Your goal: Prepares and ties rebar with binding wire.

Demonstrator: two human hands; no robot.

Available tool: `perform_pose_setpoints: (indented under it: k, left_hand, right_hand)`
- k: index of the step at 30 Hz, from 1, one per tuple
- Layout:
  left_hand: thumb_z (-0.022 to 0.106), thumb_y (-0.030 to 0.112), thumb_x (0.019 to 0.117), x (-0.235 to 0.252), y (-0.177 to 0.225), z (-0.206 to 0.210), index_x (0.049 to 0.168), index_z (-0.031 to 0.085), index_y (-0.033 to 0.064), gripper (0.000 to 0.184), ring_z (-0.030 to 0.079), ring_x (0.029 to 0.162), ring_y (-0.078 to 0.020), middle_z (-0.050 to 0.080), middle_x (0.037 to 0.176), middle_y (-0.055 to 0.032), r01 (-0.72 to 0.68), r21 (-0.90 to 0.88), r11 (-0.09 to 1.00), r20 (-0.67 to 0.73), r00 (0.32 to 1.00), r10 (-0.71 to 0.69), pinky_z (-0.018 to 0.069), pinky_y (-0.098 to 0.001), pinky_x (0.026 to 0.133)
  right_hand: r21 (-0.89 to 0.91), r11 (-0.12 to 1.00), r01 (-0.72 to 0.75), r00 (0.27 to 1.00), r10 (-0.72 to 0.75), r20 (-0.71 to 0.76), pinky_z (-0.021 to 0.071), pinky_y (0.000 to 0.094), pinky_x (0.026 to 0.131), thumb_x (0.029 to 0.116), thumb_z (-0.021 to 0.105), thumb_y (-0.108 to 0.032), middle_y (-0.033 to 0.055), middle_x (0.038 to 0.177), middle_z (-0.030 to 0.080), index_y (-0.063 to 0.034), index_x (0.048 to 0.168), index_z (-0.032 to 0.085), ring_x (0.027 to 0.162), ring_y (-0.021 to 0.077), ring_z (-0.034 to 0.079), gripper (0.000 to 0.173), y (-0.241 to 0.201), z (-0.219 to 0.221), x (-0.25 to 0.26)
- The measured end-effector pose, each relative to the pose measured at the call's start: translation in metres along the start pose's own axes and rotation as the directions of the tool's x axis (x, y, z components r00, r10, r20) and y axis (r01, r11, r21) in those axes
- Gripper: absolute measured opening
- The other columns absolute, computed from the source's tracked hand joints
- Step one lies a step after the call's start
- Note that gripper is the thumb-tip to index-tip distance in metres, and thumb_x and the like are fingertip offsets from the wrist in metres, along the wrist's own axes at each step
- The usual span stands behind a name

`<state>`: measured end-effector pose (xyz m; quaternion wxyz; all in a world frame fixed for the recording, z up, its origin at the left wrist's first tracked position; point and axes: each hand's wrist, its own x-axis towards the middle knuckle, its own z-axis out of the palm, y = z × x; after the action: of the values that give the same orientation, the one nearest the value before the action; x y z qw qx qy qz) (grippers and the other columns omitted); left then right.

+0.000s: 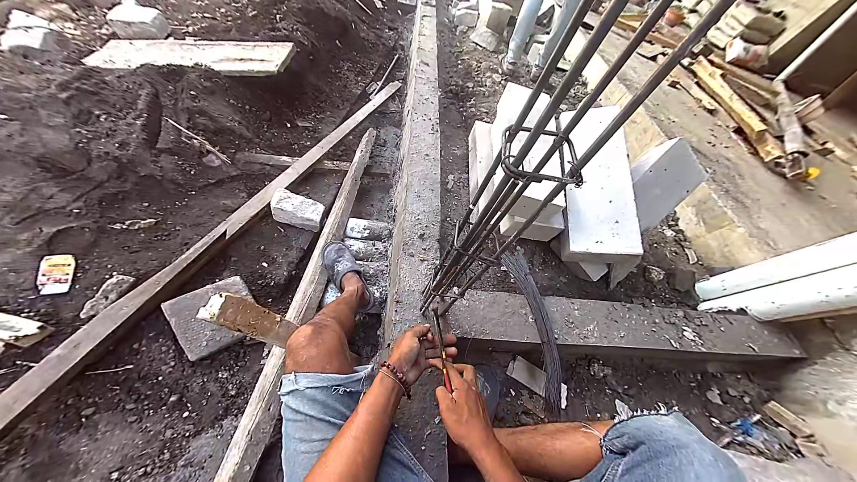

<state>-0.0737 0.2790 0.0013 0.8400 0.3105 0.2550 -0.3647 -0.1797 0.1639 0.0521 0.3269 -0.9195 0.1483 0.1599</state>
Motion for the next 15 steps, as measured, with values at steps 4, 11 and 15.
perform_pose_setpoints:
  k: [4,11,15]
  left_hand:
    - [0.035,0.027,0.1109,0.000,0.001,0.000,0.093,0.053,0.0003,0.037,0.074,0.074,-0.0332,0.073,0.090,-0.0216,-0.011,0.077,0.997,-0.109,0.994,0.019,0.0607,-0.0429,0.062]
    - [0.047,0.046,0.1082,0.007,0.017,-0.008,0.120,0.067,0.0062,0.046,0.071,0.081,-0.0233,0.074,0.102,-0.0098,-0.005,0.776,0.631,-0.292,0.883,0.367,0.0568,-0.0435,0.077]
    - [0.061,0.051,0.0984,0.012,0.014,-0.002,0.119,0.072,0.0124,0.045,0.069,0.108,-0.0300,0.073,0.112,-0.0120,0.098,0.947,0.307,-0.221,0.891,0.397,0.0513,-0.0554,0.097]
  right_hand:
    - [0.464,0.878,-0.119,0.986,0.048,0.163,0.0644,0.0398,0.071,0.0980,0.046,-0.008,0.0123,0.126,0.063,-0.0169,0.139,0.062,0.084,0.0214,0.072,0.045,0.007,0.002,0.004]
    - [0.519,0.826,-0.220,0.945,0.050,0.323,0.0633,0.0406,0.079,0.0965,0.041,-0.006,0.0099,0.133,0.064,-0.0105,0.148,0.053,0.095,0.0221,0.073,0.053,0.024,-0.011,0.003]
    - [0.587,0.759,-0.282,0.933,0.075,0.351,0.0633,0.0405,0.079,0.0953,0.040,-0.002,0.0146,0.138,0.058,-0.0086,0.149,0.051,0.096,0.0248,0.072,0.055,0.024,-0.013,0.004]
